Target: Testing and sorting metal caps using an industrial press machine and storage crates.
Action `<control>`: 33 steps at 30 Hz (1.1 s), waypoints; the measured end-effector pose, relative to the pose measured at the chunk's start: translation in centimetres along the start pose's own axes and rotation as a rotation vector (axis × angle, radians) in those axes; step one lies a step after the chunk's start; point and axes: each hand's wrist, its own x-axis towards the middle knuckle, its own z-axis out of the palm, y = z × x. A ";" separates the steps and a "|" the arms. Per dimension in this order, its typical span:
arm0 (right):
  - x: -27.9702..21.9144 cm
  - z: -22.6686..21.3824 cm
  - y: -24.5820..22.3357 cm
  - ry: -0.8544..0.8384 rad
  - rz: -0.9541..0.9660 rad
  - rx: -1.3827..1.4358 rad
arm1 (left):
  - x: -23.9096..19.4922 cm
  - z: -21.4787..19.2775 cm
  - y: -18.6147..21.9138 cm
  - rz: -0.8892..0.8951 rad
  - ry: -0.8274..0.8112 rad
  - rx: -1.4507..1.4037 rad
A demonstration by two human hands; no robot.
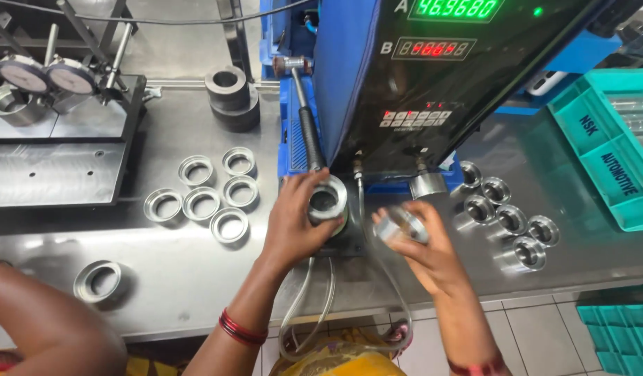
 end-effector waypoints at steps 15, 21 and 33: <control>5.3 9.4 4.0 -0.058 -0.443 -0.977 | -14.3 -3.3 -6.0 -0.567 0.124 0.401; 1.5 -0.7 0.9 0.400 -0.413 -1.003 | -14.5 -2.9 -9.3 -0.458 0.065 0.501; -2.2 -14.7 2.3 0.720 0.092 -1.532 | -10.5 -3.1 -11.6 -0.285 0.217 0.579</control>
